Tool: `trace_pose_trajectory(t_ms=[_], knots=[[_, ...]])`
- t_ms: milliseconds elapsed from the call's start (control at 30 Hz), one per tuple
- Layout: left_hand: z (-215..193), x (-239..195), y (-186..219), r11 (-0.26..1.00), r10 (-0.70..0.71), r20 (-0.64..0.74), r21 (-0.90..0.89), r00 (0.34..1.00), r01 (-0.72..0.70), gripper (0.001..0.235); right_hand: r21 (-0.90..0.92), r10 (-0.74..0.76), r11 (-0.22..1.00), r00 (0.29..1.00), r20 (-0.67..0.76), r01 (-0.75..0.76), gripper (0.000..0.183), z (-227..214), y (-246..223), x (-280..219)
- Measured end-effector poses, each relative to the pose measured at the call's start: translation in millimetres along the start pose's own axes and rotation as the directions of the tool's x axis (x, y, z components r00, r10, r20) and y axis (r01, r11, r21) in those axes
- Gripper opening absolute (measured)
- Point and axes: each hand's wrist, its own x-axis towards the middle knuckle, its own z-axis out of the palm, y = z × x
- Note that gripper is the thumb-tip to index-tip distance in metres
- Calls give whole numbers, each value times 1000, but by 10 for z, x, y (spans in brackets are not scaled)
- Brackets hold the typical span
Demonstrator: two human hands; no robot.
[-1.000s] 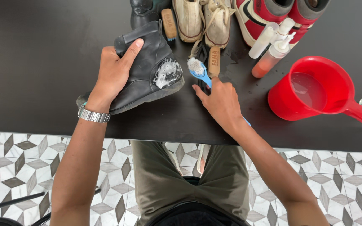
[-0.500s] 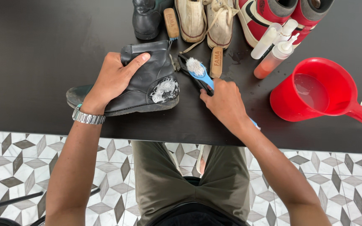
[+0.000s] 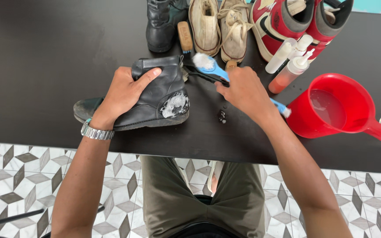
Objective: The person scrubs a black leather boot with a blue brush and soapy water. They systematically clean the toe, sides, and heel of the boot, repeatedly dipping the brush into a red cup of water to maintain foam.
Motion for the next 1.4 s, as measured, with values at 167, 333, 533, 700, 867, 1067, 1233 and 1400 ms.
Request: trace_pose_trajectory(t_ms=[167,333,533,700,867,1067,1233,1400], knots=[[-71,-79,-18,1000,-6,-11,25,1000,6,39,-145,-146,975,980,134,165,42,-34,-28,369],[-125,-96,-38,999,-7,-24,33,1000,8,40,-213,-223,942,958,180,259,45,222,174,879],[-125,-163,38,999,-20,-45,48,999,22,44,-259,-241,925,956,166,278,47,468,373,1211],[-68,-21,-129,998,1,-71,70,998,4,48,-321,-278,900,956,96,294,42,701,557,1331],[149,154,-90,996,70,-133,69,989,-61,54,-193,-179,964,982,53,186,35,270,147,903],[572,379,85,999,5,-147,-47,989,-12,51,119,0,993,991,-132,16,32,-207,348,190],[725,483,-17,1000,-23,-75,-11,997,23,51,71,14,997,1000,-22,-13,37,-68,681,23],[586,282,169,999,-1,-94,-37,996,-3,47,88,-47,996,989,142,34,45,-11,612,302]])
